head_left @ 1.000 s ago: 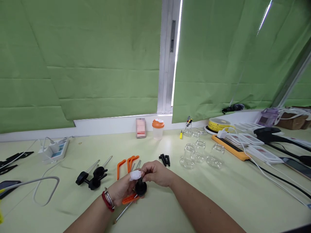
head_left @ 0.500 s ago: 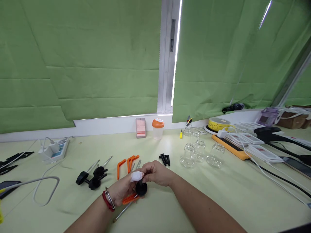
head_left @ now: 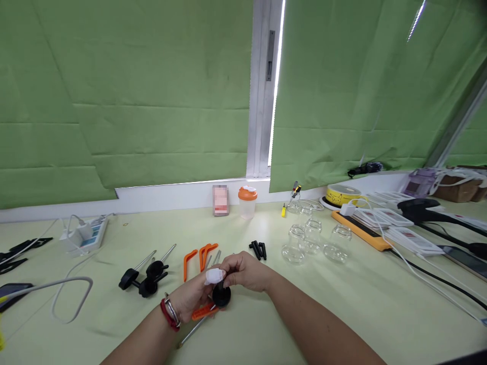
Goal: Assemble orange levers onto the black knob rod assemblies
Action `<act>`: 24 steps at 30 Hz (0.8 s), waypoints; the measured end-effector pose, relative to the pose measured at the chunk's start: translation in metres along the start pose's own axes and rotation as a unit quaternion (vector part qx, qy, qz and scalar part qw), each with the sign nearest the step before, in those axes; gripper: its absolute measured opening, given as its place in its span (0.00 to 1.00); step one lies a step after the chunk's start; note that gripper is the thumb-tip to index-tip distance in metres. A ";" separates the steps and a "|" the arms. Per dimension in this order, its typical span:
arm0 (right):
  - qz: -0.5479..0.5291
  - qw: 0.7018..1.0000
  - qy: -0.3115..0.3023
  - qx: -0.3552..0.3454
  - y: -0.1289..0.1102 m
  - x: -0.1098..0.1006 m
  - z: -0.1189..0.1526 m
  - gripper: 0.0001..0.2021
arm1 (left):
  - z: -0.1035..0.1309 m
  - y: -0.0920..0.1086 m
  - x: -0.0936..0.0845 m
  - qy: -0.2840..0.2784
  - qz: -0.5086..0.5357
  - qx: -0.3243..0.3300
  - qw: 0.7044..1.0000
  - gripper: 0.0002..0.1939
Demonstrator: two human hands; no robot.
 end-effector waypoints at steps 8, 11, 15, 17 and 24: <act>-0.010 1.000 -0.015 -0.004 -0.003 0.001 0.002 0.12 | 0.001 0.004 0.003 0.006 -0.007 0.007 1.000 0.12; -0.019 1.000 -0.009 0.002 -0.001 0.001 0.001 0.14 | 0.002 0.005 0.005 0.002 -0.003 0.025 1.000 0.12; -0.033 0.999 -0.001 0.002 0.002 0.000 0.000 0.15 | 0.001 0.005 0.004 0.003 0.003 0.023 1.000 0.11; -0.036 0.999 -0.001 0.001 0.003 0.000 0.000 0.15 | 0.001 0.004 0.003 0.006 0.004 0.021 1.000 0.11; -0.035 0.999 0.006 0.005 0.007 -0.001 -0.003 0.15 | 0.002 0.006 0.005 0.003 0.008 0.009 1.000 0.11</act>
Point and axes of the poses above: each hand's wrist, its own z-axis away from the middle knuckle, its own x-axis out of the palm, y = z × x, the point moved 1 cm from there along -z, towards the middle knuckle, and after that the axes turned 6 degrees about x, right-handed, at the moved point
